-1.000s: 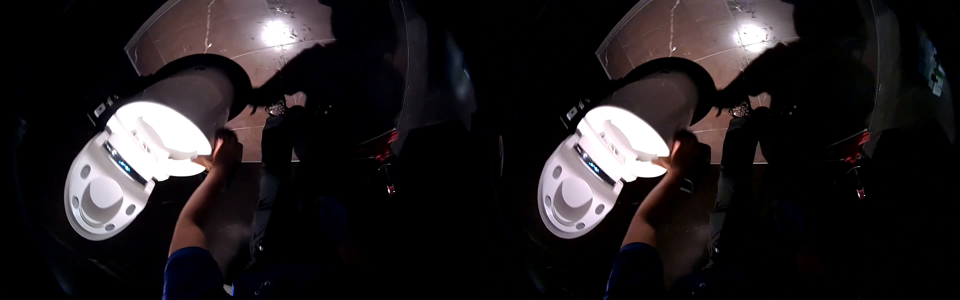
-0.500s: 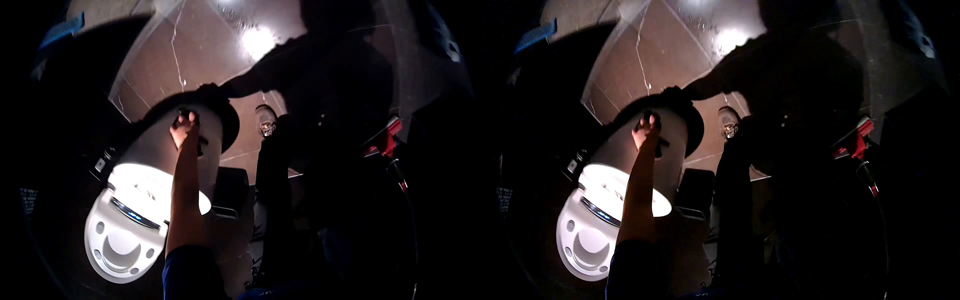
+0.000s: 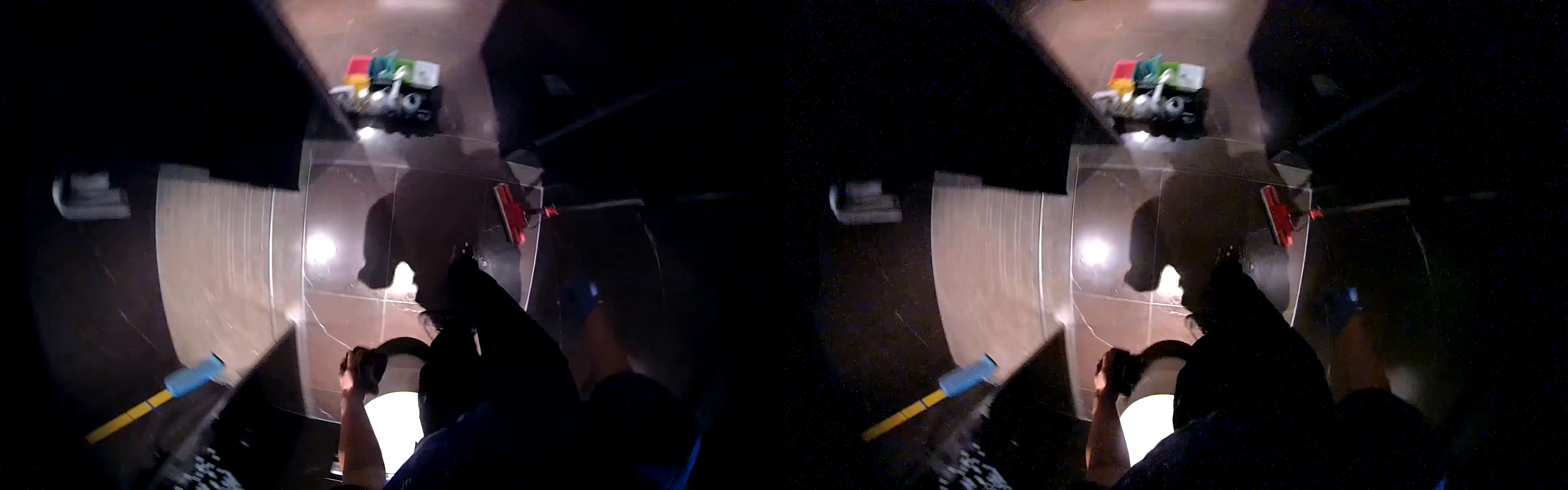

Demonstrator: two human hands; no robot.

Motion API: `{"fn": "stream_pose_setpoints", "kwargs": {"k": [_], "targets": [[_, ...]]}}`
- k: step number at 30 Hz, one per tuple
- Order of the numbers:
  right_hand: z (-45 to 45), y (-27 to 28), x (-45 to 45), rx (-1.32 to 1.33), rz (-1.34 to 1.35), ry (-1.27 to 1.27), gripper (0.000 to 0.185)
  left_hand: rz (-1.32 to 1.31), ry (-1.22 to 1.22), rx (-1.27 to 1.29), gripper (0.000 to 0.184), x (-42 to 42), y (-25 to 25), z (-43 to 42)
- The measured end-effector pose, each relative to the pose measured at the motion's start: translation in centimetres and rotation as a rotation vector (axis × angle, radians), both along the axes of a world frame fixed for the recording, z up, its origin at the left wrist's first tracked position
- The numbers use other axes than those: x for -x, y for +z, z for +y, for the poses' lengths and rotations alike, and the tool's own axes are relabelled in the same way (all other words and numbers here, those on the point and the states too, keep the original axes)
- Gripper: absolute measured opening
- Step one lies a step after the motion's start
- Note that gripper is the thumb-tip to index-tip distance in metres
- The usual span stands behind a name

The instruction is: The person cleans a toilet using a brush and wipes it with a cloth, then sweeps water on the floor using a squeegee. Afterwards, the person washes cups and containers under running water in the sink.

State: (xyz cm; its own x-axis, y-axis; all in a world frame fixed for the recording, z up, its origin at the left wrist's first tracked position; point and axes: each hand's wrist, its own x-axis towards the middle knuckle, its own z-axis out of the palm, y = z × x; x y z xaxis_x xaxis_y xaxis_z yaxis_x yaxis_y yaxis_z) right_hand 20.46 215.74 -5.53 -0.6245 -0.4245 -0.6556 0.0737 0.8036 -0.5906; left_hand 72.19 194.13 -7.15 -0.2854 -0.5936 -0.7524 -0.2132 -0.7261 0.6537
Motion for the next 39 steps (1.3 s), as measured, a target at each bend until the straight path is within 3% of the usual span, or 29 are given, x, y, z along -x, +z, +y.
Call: {"fn": "stream_pose_setpoints", "kwargs": {"k": [2,4,5,6,7,9,14,16,18,19,20,21,23,24,26,27,28,29,30,31,32,33,34,35,36,37,38,39], "targets": [[8.1,-5.2,6.4,-0.007,0.367,0.013,0.022,0.156,0.038,-0.095,0.035,5.6,2.2,-5.5],[14.3,-17.0,17.1,0.573,0.221,-0.523,0.03,0.329,-0.031,-0.098,0.038,12.3,4.1,-10.9],[11.1,-11.6,17.7,0.509,0.266,-0.637,0.039,0.422,-0.09,-0.082,0.04,15.5,5.0,-13.4],[6.8,-5.1,17.7,0.445,0.308,-0.754,0.05,0.459,0.035,-0.15,0.036,20.5,8.5,-15.3],[2.0,2.1,17.5,0.385,0.346,-0.871,0.061,0.396,0.077,-0.19,0.04,23.0,8.3,-17.4],[-0.8,5.8,17.8,0.436,0.405,-0.961,0.064,0.618,0.04,-0.165,0.04,28.0,7.8,-21.9],[-1.4,4.8,23.4,0.621,0.314,-1.11,0.061,0.258,0.191,0.148,0.052,40.4,8.5,-35.7],[-2.7,4.3,24.2,0.688,0.305,-1.161,0.051,0.141,0.255,0.256,0.055,44.2,10.1,-40.5],[-2.9,4.2,23.6,0.67,0.402,-1.119,0.048,-0.367,-0.072,0.481,0.059,45.0,5.6,-48.5],[-4.5,5.1,23.1,0.818,0.372,-1.138,0.044,-0.322,-0.145,0.492,0.061,45.8,5.3,-50.5],[-4.8,7.5,19.3,0.944,0.426,-1.272,0.039,-0.235,-0.231,0.537,0.058,48.8,5.9,-52.1],[-4.7,7.4,20.7,0.749,0.334,-1.247,0.027,-0.147,-0.267,0.582,0.056,49.6,7.1,-52.9],[-8.3,9.5,19.6,0.251,0.392,-1.293,0.03,0.068,-0.515,0.62,0.059,55.8,10.7,-51.5],[-10.7,10.2,18.8,0.687,0.415,-1.266,0.032,0.081,-0.762,0.666,0.046,57.8,15.8,-48.3],[-17.3,15.4,17.5,0.416,0.62,-1.306,0.026,0.335,-1.045,0.53,0.041,60.9,20.6,-42.7],[-16.8,11.1,19.1,0.515,0.585,-1.33,0.025,0.413,-1.195,0.523,0.04,63.3,22.3,-39.7],[-17.6,9.2,17.6,0.501,0.727,-1.356,0.022,0.502,-1.344,0.517,0.04,63.4,24.6,-37.1],[-20.3,13.1,17.1,0.166,0.678,-1.34,0.022,0.629,-1.512,0.651,0.046,65.0,27.9,-34.6],[-20.0,9.2,18.3,0.234,0.709,-1.21,0.024,0.822,-1.547,0.764,0.057,66.7,30.2,-31.1],[-23.4,13.2,15.9,0.168,0.863,-1.136,0.028,1.035,-1.537,0.793,0.061,67.6,32.0,-28.6],[-25.1,10.6,14.2,0.26,0.958,-1.144,0.029,1.255,-1.524,0.792,0.065,67.7,33.8,-26.0],[-27.0,12.3,11.9,0.5,0.717,-1.127,0.026,1.311,-1.516,0.745,0.066,67.5,35.5,-23.4],[-28.2,10.7,10.5,0.796,0.675,-1.027,0.031,1.358,-1.512,0.689,0.068,67.5,36.3,-20.6],[-29.4,10.4,8.7,1.156,0.365,-1.393,0.031,1.488,-1.417,0.354,0.062,66.3,36.2,-18.3],[-29.3,11.6,7.5,1.245,0.299,-1.691,0.027,1.328,-1.445,0.188,0.046,65.2,35.7,-17.3],[-28.9,16.1,5.6,1.641,-0.272,-2.084,0.03,1.477,-1.552,0.098,0.039,64.9,34.0,-16.2],[-26.7,16.4,4.2,2.073,-0.496,-2.238,0.027,1.52,-1.678,0.059,0.031,62.6,34.4,-13.8],[-25.9,15.8,4.0,2.192,-0.397,-2.296,0.026,1.559,-1.805,0.023,0.028,60.5,34.6,-11.6]]}}
